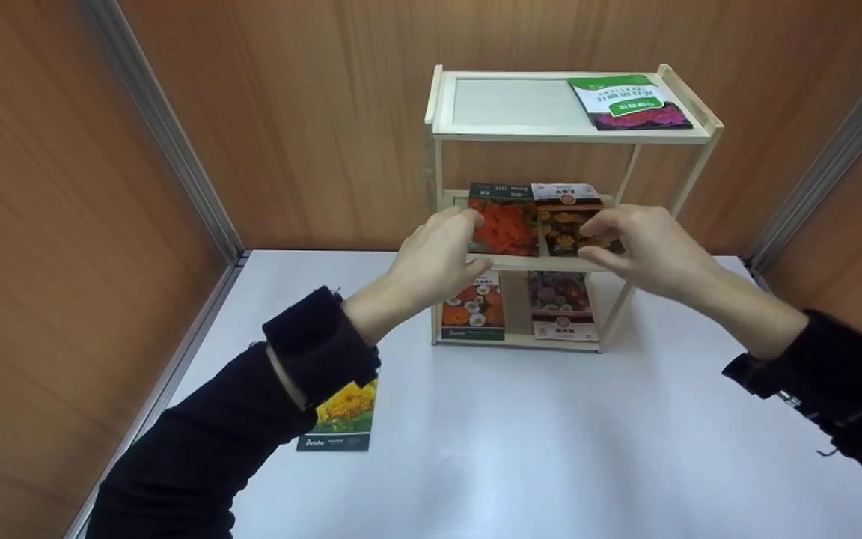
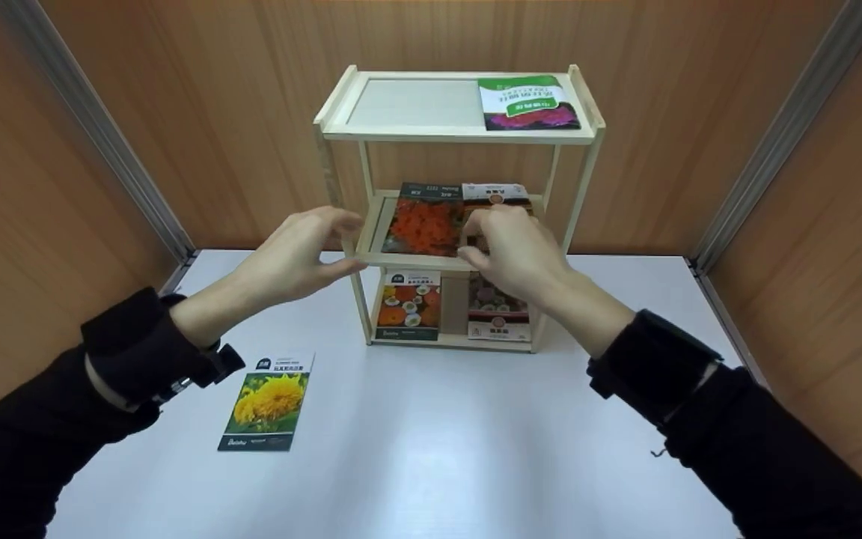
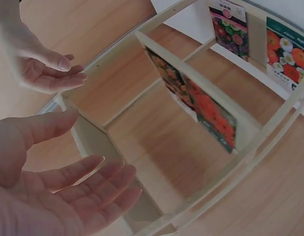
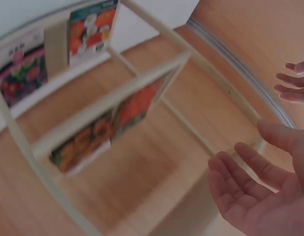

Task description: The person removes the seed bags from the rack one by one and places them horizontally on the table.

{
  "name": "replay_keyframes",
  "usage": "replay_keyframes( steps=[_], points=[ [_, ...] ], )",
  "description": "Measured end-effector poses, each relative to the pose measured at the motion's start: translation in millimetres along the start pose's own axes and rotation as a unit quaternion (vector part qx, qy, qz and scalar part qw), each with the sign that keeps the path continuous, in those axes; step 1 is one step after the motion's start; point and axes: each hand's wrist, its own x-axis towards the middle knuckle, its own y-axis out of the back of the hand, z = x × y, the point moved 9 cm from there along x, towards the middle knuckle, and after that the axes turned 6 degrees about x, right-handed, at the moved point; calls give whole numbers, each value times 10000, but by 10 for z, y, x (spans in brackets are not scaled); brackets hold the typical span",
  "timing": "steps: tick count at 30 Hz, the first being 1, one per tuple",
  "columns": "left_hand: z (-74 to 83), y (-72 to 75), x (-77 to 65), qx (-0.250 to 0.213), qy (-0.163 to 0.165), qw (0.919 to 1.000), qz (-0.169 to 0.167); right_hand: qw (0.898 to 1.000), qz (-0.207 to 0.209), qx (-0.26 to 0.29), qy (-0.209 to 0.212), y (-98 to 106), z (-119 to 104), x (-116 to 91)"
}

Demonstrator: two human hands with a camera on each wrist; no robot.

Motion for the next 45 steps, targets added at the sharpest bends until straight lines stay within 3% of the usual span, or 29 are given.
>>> replay_keyframes(
  steps=[6, 11, 14, 19, 24, 30, 36, 42, 45],
  points=[
    [310, 253, 231, -18, -86, 9998, -171, 9956, 226, -878, -250, 517, -5, 126],
    [491, 409, 487, -323, 69, 9987, -395, 9871, 350, -1297, -871, 900, 153, 294],
    [583, 501, 653, -499, 120, 9982, -309, 9829, 456, -1257, -1264, 1089, 284, 371],
    [702, 581, 927, -981, 285, 9948, 59, 9768, 348, -744, -1977, 1278, 534, 425],
    [776, 574, 1188, -1402, 678, 9873, 315, 9641, 174, -326, -2631, 1357, 762, 444],
    [734, 494, 1415, -1849, 1111, 9753, 473, 9508, 240, 45, -3087, 1325, 927, 480],
    [589, 416, 1544, -2303, 1535, 9585, 677, 9447, 277, 370, -3246, 1189, 939, 641],
    [502, 330, 1613, -2756, 1864, 9398, 784, 9467, 169, 112, -3215, 1107, 898, 715],
    [488, 320, 1632, -2922, 1993, 9310, 903, 9422, 171, 76, -3346, 1090, 917, 718]
  ],
)
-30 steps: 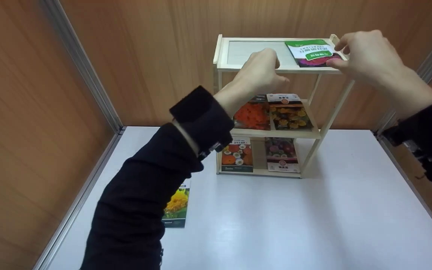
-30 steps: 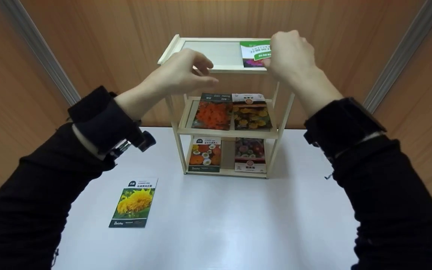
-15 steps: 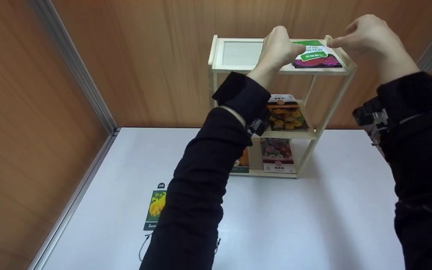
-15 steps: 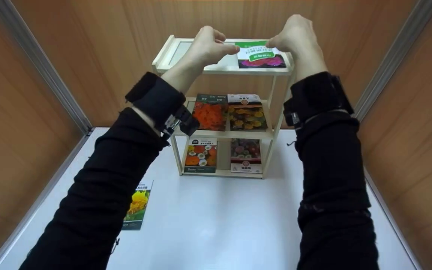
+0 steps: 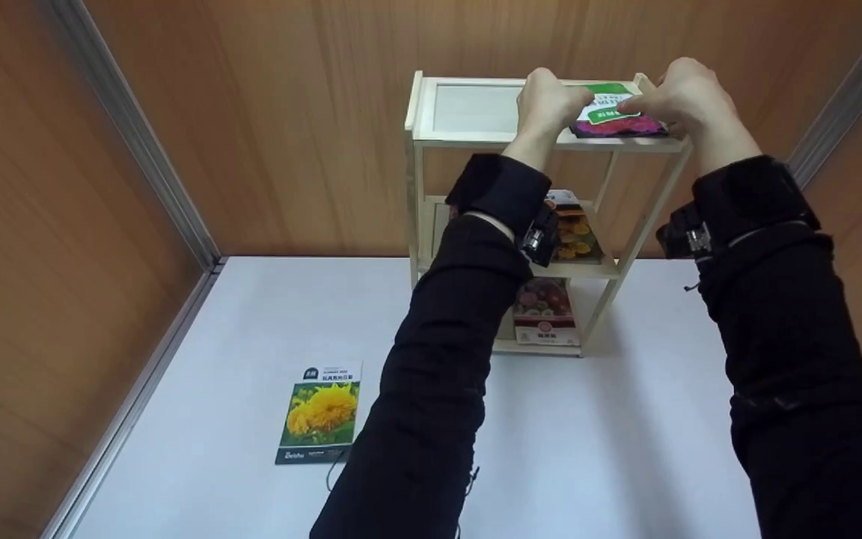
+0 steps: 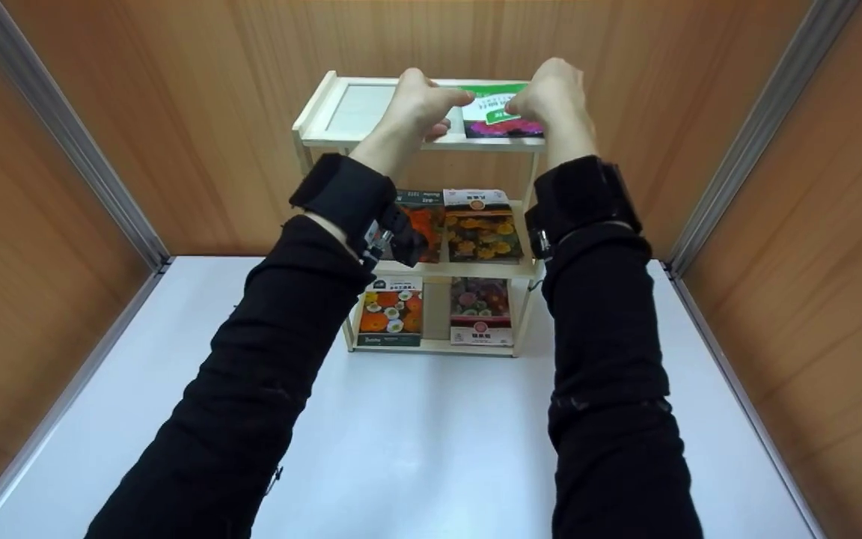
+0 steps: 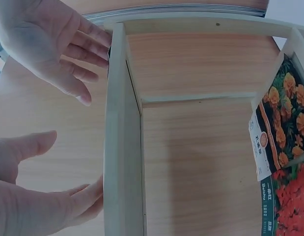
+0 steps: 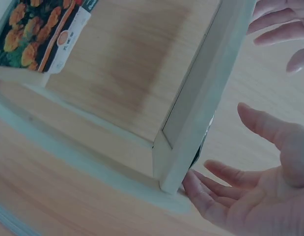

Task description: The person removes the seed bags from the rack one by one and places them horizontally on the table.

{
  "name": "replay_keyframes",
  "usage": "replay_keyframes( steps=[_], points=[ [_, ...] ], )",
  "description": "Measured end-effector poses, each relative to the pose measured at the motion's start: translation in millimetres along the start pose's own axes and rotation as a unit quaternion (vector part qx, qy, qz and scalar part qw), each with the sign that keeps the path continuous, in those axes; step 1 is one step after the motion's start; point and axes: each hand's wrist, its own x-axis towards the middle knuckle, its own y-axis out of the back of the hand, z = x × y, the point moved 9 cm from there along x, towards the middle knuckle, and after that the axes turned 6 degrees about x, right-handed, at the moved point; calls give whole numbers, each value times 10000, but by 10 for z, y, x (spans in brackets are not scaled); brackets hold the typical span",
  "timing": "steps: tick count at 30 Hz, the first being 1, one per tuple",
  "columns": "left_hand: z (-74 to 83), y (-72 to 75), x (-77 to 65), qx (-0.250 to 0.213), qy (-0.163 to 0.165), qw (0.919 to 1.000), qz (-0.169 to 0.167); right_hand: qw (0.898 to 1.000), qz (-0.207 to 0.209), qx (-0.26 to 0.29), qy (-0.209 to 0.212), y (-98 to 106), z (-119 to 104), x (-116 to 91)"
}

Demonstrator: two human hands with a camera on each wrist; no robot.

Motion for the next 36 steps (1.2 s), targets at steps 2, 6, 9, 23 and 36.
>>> replay_keyframes(
  steps=[2, 6, 9, 23, 36],
  points=[
    [7, 1, 11, -40, 43, 9999, 85, 9999, 22, 17, -112, -7, 10, 9],
    [18, -16, 21, -108, 117, 9998, 145, 9995, 107, 59, -293, -17, 17, 23],
    [22, -32, 28, -102, 140, 9997, 171, 9991, 182, 87, -370, -21, 12, 31],
    [-44, 25, 56, 227, 404, 9983, 367, 9942, 317, 802, -643, 3, 40, 44],
    [-106, 136, 27, 151, 995, 9940, 429, 9748, -36, 2106, -729, -36, 148, 59]
  ],
)
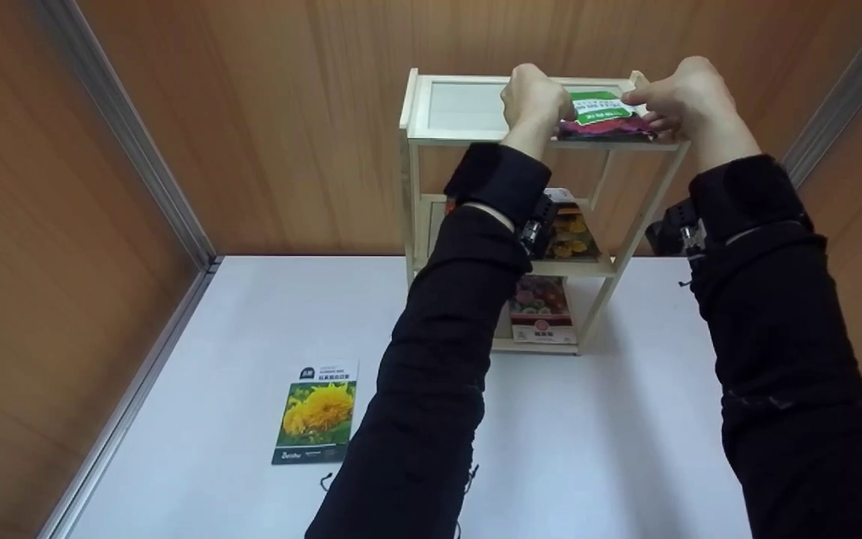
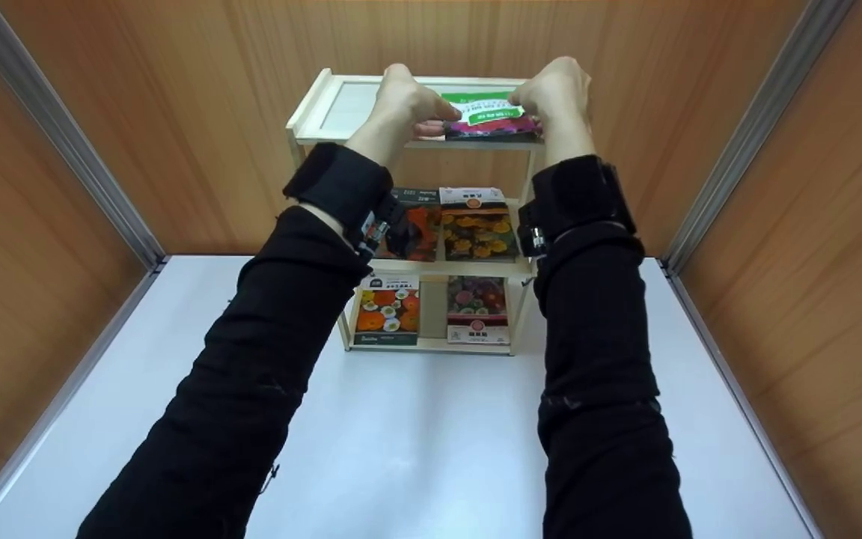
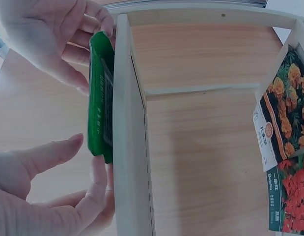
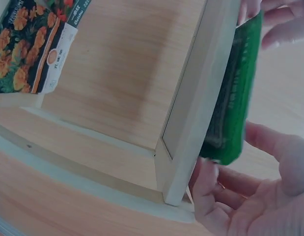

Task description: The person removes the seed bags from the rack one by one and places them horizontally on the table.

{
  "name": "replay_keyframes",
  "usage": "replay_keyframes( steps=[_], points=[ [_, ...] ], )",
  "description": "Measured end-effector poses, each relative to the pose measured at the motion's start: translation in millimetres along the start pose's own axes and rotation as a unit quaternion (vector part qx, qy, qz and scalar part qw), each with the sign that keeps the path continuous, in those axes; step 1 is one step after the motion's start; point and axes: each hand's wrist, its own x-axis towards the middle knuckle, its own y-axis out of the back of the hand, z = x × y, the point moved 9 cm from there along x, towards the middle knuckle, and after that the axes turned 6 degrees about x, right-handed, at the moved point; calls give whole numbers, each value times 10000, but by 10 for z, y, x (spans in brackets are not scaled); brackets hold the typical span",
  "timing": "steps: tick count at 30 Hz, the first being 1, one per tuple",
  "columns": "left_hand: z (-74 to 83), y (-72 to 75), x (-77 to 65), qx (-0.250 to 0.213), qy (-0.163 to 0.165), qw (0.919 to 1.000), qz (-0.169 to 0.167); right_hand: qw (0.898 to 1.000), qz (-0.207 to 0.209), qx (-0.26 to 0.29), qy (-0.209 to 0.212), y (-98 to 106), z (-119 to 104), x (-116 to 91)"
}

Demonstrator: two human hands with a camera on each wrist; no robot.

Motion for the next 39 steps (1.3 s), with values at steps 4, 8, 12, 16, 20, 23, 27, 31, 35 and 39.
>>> replay_keyframes(
  steps=[4, 8, 12, 16, 20, 23, 27, 31, 35, 39],
  points=[
    [-35, 60, 4, -233, 37, 9997, -27, 9976, -176, 667, -49, -10, 21, -30],
    [-88, 126, 7, -536, 8, 9985, -141, 9931, -325, 1115, -168, -7, 53, -36],
    [-164, 153, 38, -849, 82, 9956, -401, 9876, -444, 1481, -282, -3, 87, -44],
    [-254, 130, 50, -1051, 110, 9915, -753, 9826, -506, 1773, -227, -23, 127, -88],
    [-344, 66, 6, -1605, 88, 9791, -1242, 9756, -527, 2132, -77, -63, 179, -153],
    [-420, 46, -59, -2172, 49, 9633, -1574, 9715, -535, 2309, 67, -111, 217, -209],
    [-549, 97, -148, -2431, -227, 9543, -1721, 9641, -568, 2575, 306, -232, 269, -300],
    [-702, 147, -227, -2454, -591, 9513, -1768, 9528, -632, 2906, 616, -380, 333, -425],
    [-864, 154, -321, -2592, -912, 9451, -1770, 9380, -592, 3235, 1095, -509, 391, -547],
    [-1053, 121, -416, -2706, -1141, 9425, -1594, 9163, -388, 3672, 1554, -620, 495, -638]
  ],
)
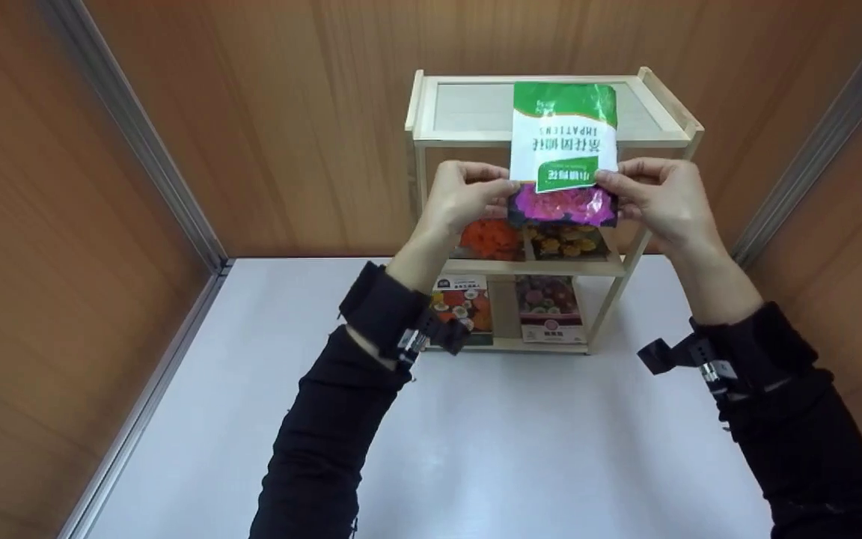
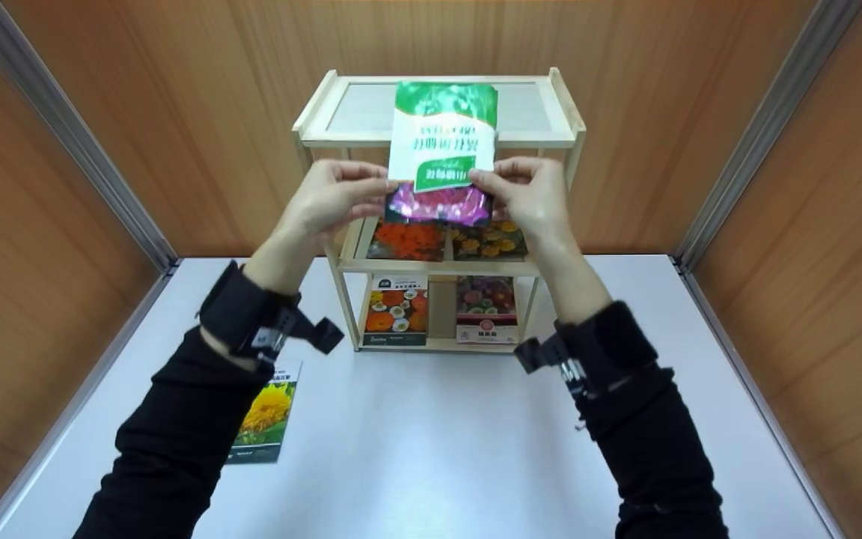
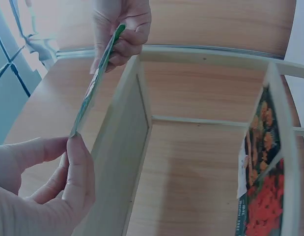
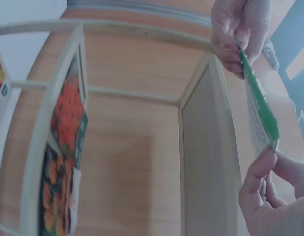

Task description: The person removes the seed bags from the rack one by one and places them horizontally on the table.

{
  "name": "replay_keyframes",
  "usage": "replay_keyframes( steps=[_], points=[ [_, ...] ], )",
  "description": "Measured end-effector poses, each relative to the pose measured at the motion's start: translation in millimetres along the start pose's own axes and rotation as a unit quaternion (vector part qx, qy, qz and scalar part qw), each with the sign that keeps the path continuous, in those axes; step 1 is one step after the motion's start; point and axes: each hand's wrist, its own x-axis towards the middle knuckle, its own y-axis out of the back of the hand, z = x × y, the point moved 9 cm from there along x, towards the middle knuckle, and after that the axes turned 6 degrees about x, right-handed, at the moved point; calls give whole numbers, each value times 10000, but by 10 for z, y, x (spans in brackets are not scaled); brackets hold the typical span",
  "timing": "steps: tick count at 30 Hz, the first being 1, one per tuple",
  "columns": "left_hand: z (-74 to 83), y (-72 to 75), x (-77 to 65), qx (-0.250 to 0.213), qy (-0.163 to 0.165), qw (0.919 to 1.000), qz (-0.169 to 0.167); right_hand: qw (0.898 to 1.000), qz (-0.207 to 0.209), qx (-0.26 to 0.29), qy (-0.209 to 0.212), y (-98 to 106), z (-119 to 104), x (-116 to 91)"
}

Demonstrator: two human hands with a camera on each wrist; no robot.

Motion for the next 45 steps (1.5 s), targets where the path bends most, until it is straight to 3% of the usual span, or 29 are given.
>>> replay_keyframes(
  steps=[6, 13, 19, 27, 28, 29, 30, 31, 33, 35, 36, 37, 38, 40, 42, 45],
  points=[
    [-327, -9, -148, 149, -451, 9988, 145, 9977, 249, -50, 633, 28, 244, -197],
    [-692, -12, -297, 13, -884, 9958, 253, 9882, 234, -711, 1336, -8, 503, -427],
    [-1090, -49, -450, -172, -752, 9965, 319, 9903, 416, -591, 1187, 62, 903, -578],
    [-1647, -55, -577, -234, -383, 9979, 474, 9979, 475, -183, 406, 93, 1532, -678],
    [-1707, -50, -593, -236, -373, 9978, 497, 9983, 503, -177, 252, 98, 1616, -688],
    [-1729, -45, -629, -242, -332, 9978, 513, 9985, 426, -114, 335, 194, 1917, -585],
    [-1748, -39, -664, -243, -328, 9978, 530, 9987, 462, -99, 201, 195, 1993, -603],
    [-1799, -40, -679, -277, -312, 9977, 534, 9991, 300, 145, 242, 283, 2299, -507],
    [-1894, -41, -712, -271, -278, 9977, 562, 9987, 92, 431, 272, 301, 2490, -505],
    [-1984, -38, -751, -217, -236, 9978, 582, 9948, -258, 868, 469, 404, 2908, -414],
    [-2061, -38, -751, -209, -253, 9978, 583, 9943, -264, 963, 360, 346, 2835, -507],
    [-2145, -36, -751, -188, -225, 9979, 578, 9937, -346, 1004, 360, 360, 2926, -512],
    [-2199, -34, -771, -170, -188, 9980, 572, 9965, -216, 759, 266, 278, 2753, -637],
    [-2301, -30, -815, -178, -106, 9984, 535, 9986, -96, 498, 144, 263, 2791, -714],
    [-2392, -30, -860, -252, -29, 9985, 484, 9998, 116, 155, -104, 149, 2563, -898],
    [-2505, -28, -922, -373, 94, 9983, 444, 9996, 89, 186, -169, 129, 2657, -977]
  ],
)
